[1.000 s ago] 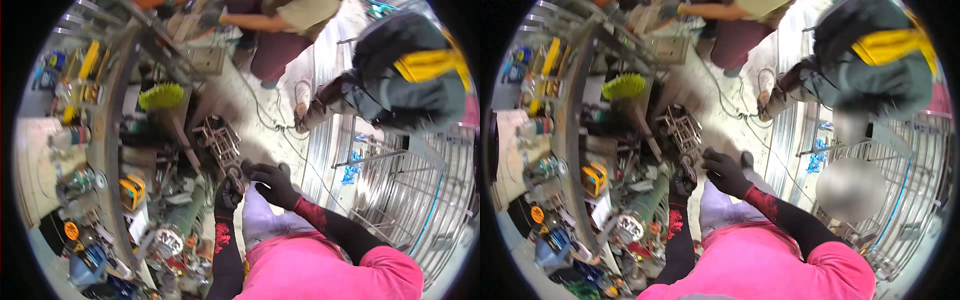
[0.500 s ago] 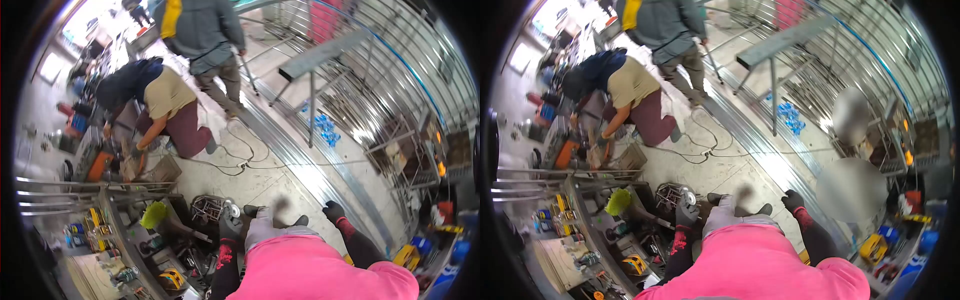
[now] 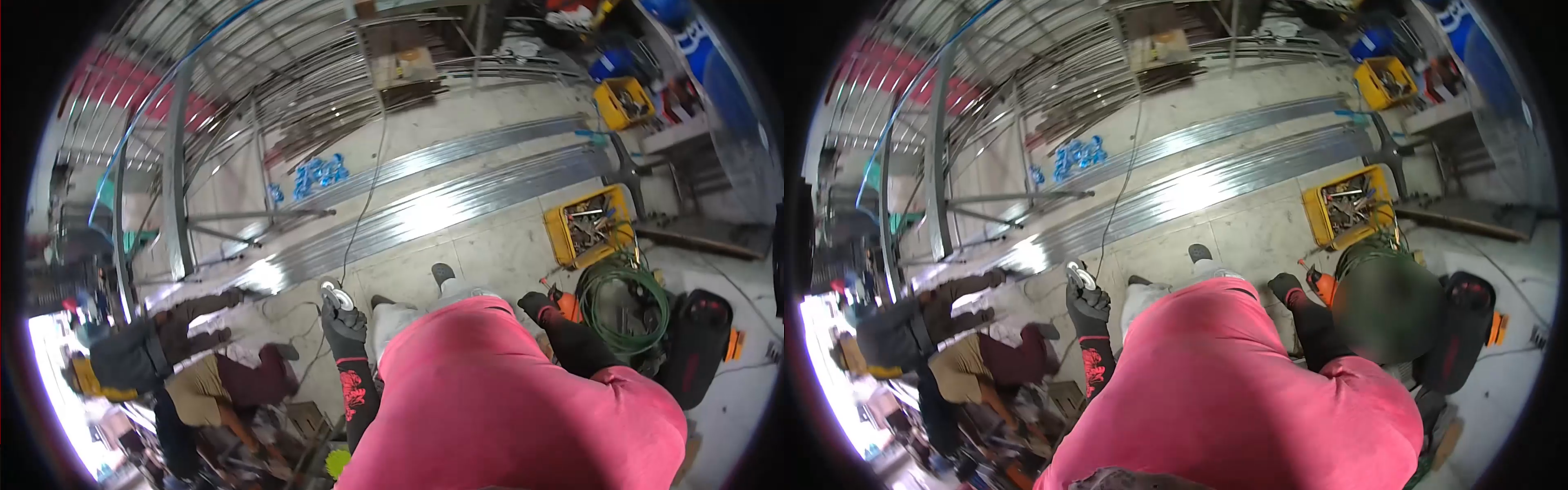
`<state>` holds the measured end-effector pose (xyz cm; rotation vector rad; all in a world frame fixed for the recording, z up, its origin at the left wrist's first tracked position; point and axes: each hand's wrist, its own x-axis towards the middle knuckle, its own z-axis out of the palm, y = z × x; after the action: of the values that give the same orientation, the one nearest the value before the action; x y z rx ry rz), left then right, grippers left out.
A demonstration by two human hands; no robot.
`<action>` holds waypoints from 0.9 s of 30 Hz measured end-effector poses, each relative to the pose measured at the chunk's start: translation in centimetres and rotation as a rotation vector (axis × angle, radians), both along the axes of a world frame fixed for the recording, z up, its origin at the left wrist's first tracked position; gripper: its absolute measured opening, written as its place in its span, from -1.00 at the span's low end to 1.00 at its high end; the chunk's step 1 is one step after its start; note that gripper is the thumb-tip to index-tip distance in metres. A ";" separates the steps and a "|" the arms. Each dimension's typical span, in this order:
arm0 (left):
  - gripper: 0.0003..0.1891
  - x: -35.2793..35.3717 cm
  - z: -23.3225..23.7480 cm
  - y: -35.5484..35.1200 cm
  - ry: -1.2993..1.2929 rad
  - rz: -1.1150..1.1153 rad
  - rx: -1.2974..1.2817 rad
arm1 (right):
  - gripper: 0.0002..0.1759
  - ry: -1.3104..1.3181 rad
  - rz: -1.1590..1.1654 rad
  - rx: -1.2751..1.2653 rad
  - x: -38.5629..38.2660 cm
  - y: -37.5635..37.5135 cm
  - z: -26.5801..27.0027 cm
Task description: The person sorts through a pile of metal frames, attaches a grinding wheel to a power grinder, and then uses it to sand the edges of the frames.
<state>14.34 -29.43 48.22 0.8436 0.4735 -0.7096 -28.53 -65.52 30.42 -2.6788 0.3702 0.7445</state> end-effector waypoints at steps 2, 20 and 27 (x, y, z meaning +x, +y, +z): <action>-0.71 1.8 1.0 -4.6 0.047 -0.035 0.044 | -0.83 -0.263 -0.214 0.018 -2.1 1.0 -2.5; -0.75 17.9 -1.9 -30.3 0.185 -0.207 0.176 | -0.84 0.014 -0.507 -0.016 7.0 -7.8 -0.7; -0.63 26.2 -3.9 -44.8 -1.380 -0.511 0.857 | -0.89 -0.186 -0.337 -0.178 12.1 -20.6 3.7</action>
<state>40.55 -74.20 44.34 2.0436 -0.7885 -0.1976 -16.40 -86.09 34.16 -2.7148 0.8461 0.3753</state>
